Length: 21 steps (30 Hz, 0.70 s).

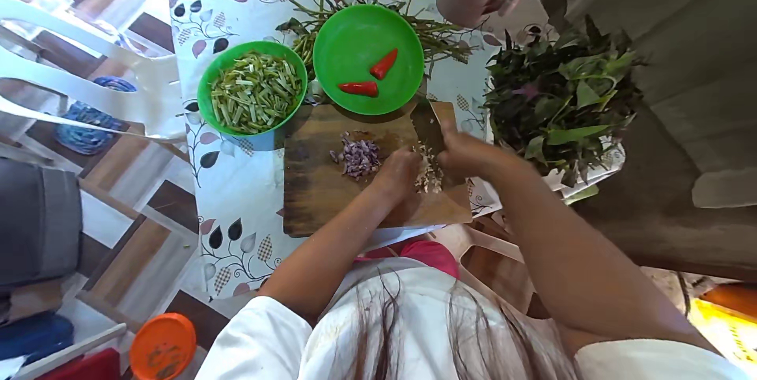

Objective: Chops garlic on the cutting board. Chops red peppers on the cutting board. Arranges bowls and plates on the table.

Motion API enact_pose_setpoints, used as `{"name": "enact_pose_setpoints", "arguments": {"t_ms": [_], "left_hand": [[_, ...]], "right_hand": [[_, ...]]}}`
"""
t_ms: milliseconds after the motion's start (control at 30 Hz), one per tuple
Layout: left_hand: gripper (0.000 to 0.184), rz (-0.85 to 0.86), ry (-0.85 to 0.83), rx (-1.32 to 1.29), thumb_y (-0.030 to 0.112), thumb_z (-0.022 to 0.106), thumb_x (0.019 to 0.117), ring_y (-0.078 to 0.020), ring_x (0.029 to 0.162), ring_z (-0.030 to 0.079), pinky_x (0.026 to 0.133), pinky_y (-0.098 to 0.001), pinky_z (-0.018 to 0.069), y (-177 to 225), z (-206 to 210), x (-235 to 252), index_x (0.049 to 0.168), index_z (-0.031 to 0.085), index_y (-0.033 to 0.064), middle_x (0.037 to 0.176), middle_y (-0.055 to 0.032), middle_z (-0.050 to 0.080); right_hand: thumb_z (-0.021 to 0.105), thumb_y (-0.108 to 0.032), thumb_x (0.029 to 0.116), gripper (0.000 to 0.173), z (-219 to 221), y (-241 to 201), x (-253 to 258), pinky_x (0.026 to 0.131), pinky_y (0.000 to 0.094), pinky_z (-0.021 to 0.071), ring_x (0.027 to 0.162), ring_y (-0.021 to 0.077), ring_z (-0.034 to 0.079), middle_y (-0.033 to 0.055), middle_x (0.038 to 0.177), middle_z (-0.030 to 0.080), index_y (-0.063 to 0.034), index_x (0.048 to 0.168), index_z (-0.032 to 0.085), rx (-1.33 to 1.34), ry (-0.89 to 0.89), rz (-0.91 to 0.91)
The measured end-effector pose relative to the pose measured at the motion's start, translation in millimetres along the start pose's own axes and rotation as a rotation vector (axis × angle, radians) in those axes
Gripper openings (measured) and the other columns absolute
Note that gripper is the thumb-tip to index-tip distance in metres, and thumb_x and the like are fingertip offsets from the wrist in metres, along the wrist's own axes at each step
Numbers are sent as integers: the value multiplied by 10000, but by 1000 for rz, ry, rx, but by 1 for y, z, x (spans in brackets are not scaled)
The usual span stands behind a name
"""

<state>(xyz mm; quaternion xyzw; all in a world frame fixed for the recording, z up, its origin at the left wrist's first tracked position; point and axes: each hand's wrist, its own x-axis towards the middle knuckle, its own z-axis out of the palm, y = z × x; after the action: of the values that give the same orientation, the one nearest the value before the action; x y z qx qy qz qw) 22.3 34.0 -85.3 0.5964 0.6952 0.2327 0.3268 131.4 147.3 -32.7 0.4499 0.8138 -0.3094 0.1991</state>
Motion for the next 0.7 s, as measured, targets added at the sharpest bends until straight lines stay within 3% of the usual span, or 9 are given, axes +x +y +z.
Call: {"name": "enact_pose_setpoints", "arguments": {"t_ms": [100, 267, 433, 533, 700], "left_hand": [[269, -4, 17, 20, -27, 585, 986, -347, 1172, 654, 1055, -423, 506, 2, -5, -5, 1233, 686, -50, 1254, -242, 651], [318, 37, 141, -36, -95, 554, 966, -396, 1232, 603, 1080, -470, 476, -11, -9, 2, 1252, 684, -45, 1287, -250, 637], [334, 15, 79, -1, -85, 554, 978, -407, 1282, 562, 1119, -475, 438, -10, -9, 10, 1286, 671, -26, 1302, -242, 630], [311, 20, 21, -6, -70, 553, 993, -395, 1295, 565, 1132, -461, 429, -5, -10, 6, 1276, 674, -31, 1321, -237, 633], [227, 40, 2, -16, -36, 574, 990, -364, 1248, 601, 1102, -443, 454, -8, -8, 2, 1162, 723, -48, 1283, -220, 658]], "right_hand": [[504, -67, 1038, 724, 5, 7, 1, 888, 655, 521, 1047, 479, 675, 337, 1149, 647, -14, 1621, 78, -9, 5, -11], [556, -24, 1001, 562, -19, 7, 9, 888, 666, 516, 1078, 463, 666, 298, 1190, 641, -26, 1504, 304, -6, -36, -16], [502, -47, 1041, 684, -2, -11, -3, 915, 680, 502, 1128, 512, 641, 349, 1215, 623, -19, 1606, 118, -67, -18, 69], [540, -54, 1019, 645, 2, -14, -1, 884, 653, 527, 1094, 475, 661, 324, 1186, 628, -3, 1555, 185, 42, -2, 66], [545, -52, 1015, 650, 6, -42, -15, 930, 611, 524, 1150, 450, 651, 312, 1231, 618, 3, 1553, 184, 84, 5, 162]]}}
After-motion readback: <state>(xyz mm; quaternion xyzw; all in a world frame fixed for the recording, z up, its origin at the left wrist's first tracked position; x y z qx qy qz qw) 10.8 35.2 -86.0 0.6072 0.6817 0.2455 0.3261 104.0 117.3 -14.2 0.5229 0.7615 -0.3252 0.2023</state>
